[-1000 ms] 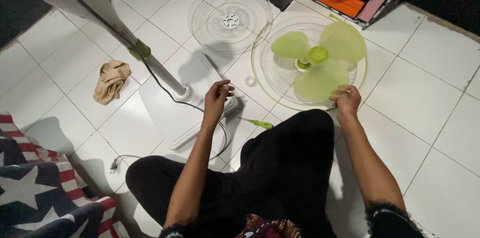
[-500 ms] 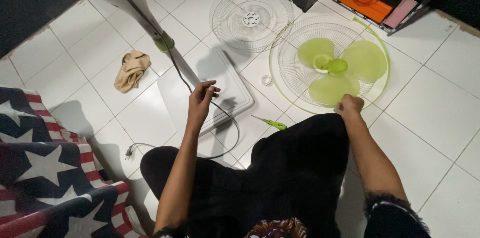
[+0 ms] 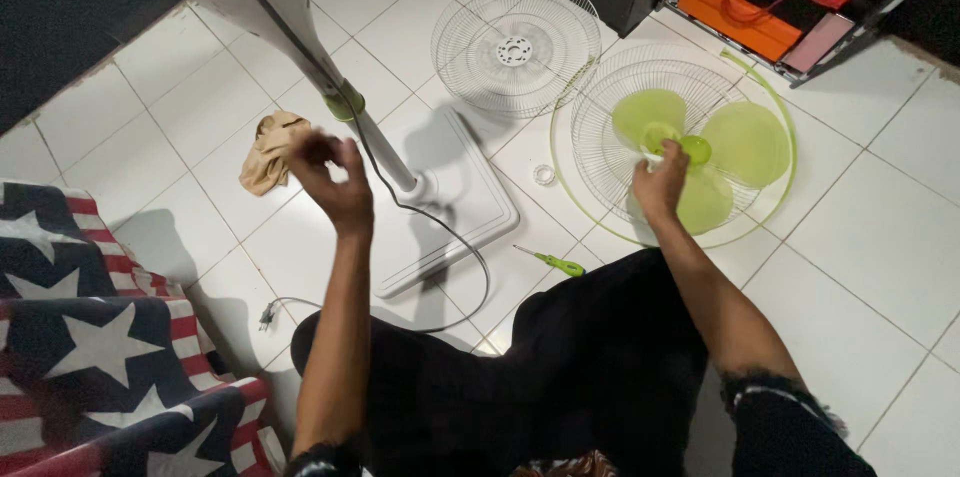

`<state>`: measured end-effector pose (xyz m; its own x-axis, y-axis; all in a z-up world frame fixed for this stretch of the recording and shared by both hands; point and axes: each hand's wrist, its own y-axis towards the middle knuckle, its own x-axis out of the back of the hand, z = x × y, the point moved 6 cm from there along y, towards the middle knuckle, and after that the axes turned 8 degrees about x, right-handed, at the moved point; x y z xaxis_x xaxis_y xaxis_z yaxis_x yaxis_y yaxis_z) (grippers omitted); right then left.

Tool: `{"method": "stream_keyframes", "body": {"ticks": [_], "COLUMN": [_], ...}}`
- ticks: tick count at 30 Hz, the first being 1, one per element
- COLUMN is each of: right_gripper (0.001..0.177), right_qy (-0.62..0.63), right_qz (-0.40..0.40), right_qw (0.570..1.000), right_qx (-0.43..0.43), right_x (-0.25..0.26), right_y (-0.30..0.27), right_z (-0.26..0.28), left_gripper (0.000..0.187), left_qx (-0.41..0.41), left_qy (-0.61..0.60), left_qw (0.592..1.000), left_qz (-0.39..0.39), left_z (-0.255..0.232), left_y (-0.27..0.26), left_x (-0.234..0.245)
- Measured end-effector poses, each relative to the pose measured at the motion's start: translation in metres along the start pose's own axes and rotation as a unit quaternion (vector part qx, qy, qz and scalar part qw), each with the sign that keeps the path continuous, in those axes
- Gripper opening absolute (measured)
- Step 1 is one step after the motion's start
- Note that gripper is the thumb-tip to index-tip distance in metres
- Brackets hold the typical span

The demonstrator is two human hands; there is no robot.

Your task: The person assembles a standing fan by attaching the motor head to the pole, securing it with a screwdriver, and then installing the front grille and fan blades. The person uses a green screwdriver to tighten the mounting nut and aligns the components by hand.

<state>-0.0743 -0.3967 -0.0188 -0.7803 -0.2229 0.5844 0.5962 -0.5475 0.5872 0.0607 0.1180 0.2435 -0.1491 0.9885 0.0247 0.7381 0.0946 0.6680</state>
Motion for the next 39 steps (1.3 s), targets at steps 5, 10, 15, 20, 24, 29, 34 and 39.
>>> {"method": "stream_keyframes", "body": {"ticks": [5, 10, 15, 20, 24, 29, 34, 39], "right_gripper": [0.049, 0.060, 0.082, 0.081, 0.071, 0.040, 0.011, 0.008], "right_qy": [0.157, 0.264, 0.376, 0.448, 0.435, 0.337, 0.119, 0.264], "right_qz": [0.138, 0.245, 0.321, 0.225, 0.228, 0.189, 0.057, 0.007], "right_qw": [0.973, 0.906, 0.756, 0.711, 0.702, 0.779, 0.928, 0.854], "right_qx": [-0.098, -0.224, -0.428, -0.494, -0.516, -0.494, -0.349, -0.448], "right_x": [-0.097, -0.190, -0.252, -0.285, -0.298, -0.298, -0.280, -0.266], "right_y": [0.023, 0.037, 0.042, 0.067, 0.066, 0.066, 0.088, 0.096], "right_z": [0.037, 0.070, 0.085, 0.095, 0.087, 0.064, 0.065, 0.068], "left_gripper": [0.088, 0.100, 0.106, 0.094, 0.089, 0.081, 0.084, 0.080], "left_qx": [-0.083, -0.130, -0.093, -0.068, -0.135, -0.149, -0.137, -0.086], "left_qy": [0.076, -0.035, 0.004, 0.154, 0.149, 0.086, 0.079, 0.091], "left_qw": [0.986, 0.990, 0.994, 0.984, 0.975, 0.982, 0.983, 0.991], "left_qz": [-0.123, 0.048, 0.066, -0.059, -0.096, -0.081, -0.090, -0.043], "left_z": [-0.005, -0.018, 0.015, 0.083, 0.113, 0.112, 0.100, 0.081], "left_y": [0.125, 0.197, 0.194, 0.192, 0.191, 0.193, 0.192, 0.184], "left_x": [0.026, 0.009, 0.003, 0.035, 0.052, 0.054, 0.049, 0.039]}}
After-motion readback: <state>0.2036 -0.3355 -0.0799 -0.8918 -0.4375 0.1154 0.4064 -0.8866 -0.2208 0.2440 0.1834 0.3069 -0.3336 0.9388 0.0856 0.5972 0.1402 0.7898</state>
